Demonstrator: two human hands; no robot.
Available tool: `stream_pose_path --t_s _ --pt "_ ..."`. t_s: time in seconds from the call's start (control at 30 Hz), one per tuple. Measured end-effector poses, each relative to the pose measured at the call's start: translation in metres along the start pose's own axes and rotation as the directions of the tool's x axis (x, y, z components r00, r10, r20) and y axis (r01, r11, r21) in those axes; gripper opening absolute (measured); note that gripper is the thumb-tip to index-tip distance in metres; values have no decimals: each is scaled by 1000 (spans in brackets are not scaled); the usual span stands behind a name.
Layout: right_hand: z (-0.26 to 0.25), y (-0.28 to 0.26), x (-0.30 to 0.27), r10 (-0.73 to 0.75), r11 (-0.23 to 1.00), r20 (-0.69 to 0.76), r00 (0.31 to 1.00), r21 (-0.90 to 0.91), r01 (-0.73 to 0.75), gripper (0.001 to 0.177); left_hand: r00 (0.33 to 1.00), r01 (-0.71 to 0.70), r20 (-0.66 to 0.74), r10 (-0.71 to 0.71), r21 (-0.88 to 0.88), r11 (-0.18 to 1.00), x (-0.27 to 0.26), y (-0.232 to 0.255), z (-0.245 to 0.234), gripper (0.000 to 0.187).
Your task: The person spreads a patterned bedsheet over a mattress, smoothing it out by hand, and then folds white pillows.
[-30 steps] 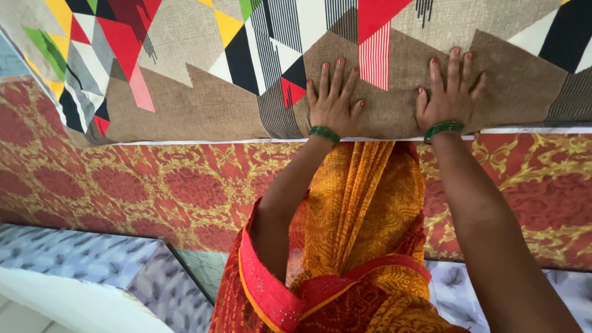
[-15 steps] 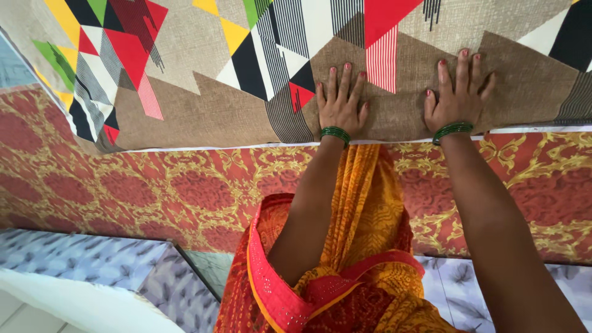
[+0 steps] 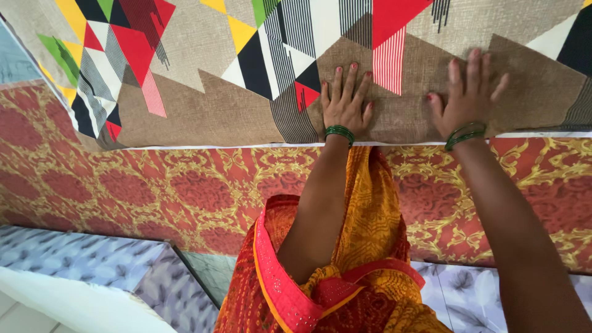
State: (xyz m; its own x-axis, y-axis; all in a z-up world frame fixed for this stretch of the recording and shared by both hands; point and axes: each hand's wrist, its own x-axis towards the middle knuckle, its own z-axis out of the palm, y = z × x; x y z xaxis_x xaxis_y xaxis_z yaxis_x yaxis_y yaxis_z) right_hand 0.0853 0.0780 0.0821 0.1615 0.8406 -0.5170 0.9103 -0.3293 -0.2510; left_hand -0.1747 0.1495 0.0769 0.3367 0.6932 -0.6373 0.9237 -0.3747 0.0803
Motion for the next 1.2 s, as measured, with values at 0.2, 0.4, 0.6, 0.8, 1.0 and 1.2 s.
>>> stream_pose_path --t_s 0.2,0.4,0.6,0.8,1.0,1.2 --pt "-19 -28 55 204 979 22 979 -36 -203 81 1000 6 18 -6 -8 1000 0 0 -1 70" --pt "20 -86 53 -148 983 163 976 -83 163 79 1000 12 -11 -12 -18 1000 0 0 4 71" --pt "-9 -74 80 -176 972 107 979 -138 190 67 991 -3 -131 -9 -92 996 1 -2 11 72" --pt "-34 -85 120 53 996 1 999 76 -52 71 982 -14 -187 -8 -113 993 1 -3 12 70" --pt "56 -114 63 -351 731 -74 933 -644 224 76 989 -5 -147 -3 -58 998 4 -4 28 65" --pt "58 -116 10 -5 1000 58 998 -31 6 68 968 -37 -249 -2 -152 988 7 -6 37 63"
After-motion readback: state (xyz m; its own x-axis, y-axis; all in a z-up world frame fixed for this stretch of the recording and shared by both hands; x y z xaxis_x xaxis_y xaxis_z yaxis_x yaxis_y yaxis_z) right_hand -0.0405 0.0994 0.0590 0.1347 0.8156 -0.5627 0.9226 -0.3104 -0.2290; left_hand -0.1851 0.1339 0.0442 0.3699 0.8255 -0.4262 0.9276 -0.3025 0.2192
